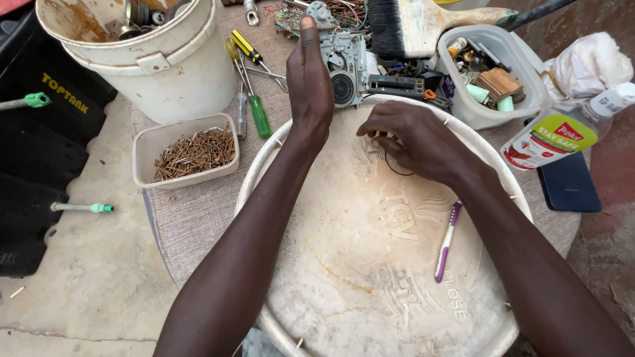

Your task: The person disassembles a small electronic device using a screwdriver, then cleans the work surface with a brush. They proceed to reassemble the device, carefully manipulating internal components and wires by hand.

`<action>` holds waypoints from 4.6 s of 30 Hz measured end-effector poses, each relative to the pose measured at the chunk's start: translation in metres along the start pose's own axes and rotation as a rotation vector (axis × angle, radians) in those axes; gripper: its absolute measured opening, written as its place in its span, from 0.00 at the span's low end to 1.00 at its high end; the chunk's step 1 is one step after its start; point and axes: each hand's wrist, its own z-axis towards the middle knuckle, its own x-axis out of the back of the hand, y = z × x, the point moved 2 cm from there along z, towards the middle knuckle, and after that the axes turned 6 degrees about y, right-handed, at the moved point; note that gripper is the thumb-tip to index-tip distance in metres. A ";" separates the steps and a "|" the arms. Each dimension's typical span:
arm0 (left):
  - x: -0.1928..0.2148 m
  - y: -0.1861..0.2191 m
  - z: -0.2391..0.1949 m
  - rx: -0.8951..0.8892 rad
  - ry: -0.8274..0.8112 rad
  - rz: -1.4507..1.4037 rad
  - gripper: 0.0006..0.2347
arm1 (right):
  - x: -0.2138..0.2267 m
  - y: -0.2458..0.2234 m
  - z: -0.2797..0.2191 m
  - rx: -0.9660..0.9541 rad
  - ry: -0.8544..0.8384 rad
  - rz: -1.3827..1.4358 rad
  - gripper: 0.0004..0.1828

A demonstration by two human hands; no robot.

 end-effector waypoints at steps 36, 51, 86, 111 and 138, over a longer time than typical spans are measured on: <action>-0.017 0.007 -0.024 0.345 -0.051 -0.241 0.43 | 0.044 -0.024 -0.002 -0.014 0.547 -0.035 0.00; -0.022 0.004 -0.023 0.425 -0.164 -0.722 0.25 | 0.049 -0.028 -0.005 0.007 0.724 -0.042 0.03; -0.027 -0.003 -0.032 0.213 -0.148 -0.303 0.23 | 0.039 -0.025 -0.008 -0.066 0.724 -0.080 0.05; 0.007 -0.050 -0.001 0.145 -0.189 -0.172 0.15 | -0.142 0.076 0.252 -0.473 -0.082 -0.199 0.18; -0.033 -0.048 -0.003 0.490 -0.136 -0.621 0.13 | 0.079 -0.087 -0.013 -0.430 0.887 0.599 0.14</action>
